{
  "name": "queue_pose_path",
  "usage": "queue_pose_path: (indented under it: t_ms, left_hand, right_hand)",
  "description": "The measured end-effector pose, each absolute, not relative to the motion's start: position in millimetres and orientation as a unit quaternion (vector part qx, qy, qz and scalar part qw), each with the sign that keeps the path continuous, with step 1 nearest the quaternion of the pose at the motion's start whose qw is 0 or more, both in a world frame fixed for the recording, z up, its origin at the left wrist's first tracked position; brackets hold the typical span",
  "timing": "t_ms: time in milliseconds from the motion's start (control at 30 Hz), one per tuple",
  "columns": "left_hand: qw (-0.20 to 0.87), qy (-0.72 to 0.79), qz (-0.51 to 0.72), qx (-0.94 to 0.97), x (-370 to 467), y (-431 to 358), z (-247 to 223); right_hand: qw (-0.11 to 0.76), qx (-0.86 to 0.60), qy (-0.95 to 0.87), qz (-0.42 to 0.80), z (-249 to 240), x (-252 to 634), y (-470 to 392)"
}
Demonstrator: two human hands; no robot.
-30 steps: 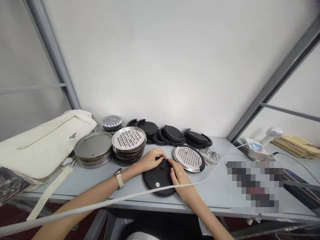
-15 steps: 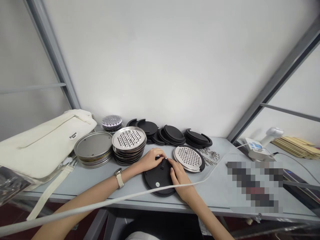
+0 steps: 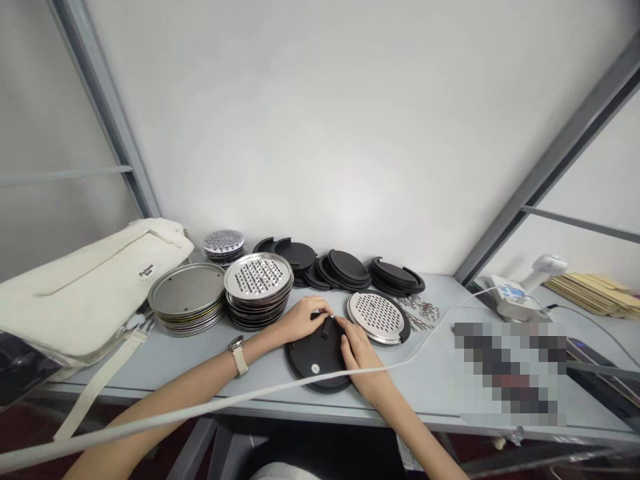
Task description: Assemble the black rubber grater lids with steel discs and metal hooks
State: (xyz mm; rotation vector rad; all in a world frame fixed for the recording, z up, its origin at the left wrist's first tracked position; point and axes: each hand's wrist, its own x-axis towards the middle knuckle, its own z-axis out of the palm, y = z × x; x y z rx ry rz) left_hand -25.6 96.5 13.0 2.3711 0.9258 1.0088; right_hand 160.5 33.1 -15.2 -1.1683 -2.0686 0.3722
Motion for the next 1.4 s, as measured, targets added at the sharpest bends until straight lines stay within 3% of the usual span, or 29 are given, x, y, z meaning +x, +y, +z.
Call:
queue_pose_path:
  t_ms: [1400]
  left_hand:
    - [0.194, 0.337, 0.363, 0.847, -29.0, 99.9, 12.3]
  right_hand:
    - [0.351, -0.467, -0.802, 0.121, -18.2, 159.7, 36.9]
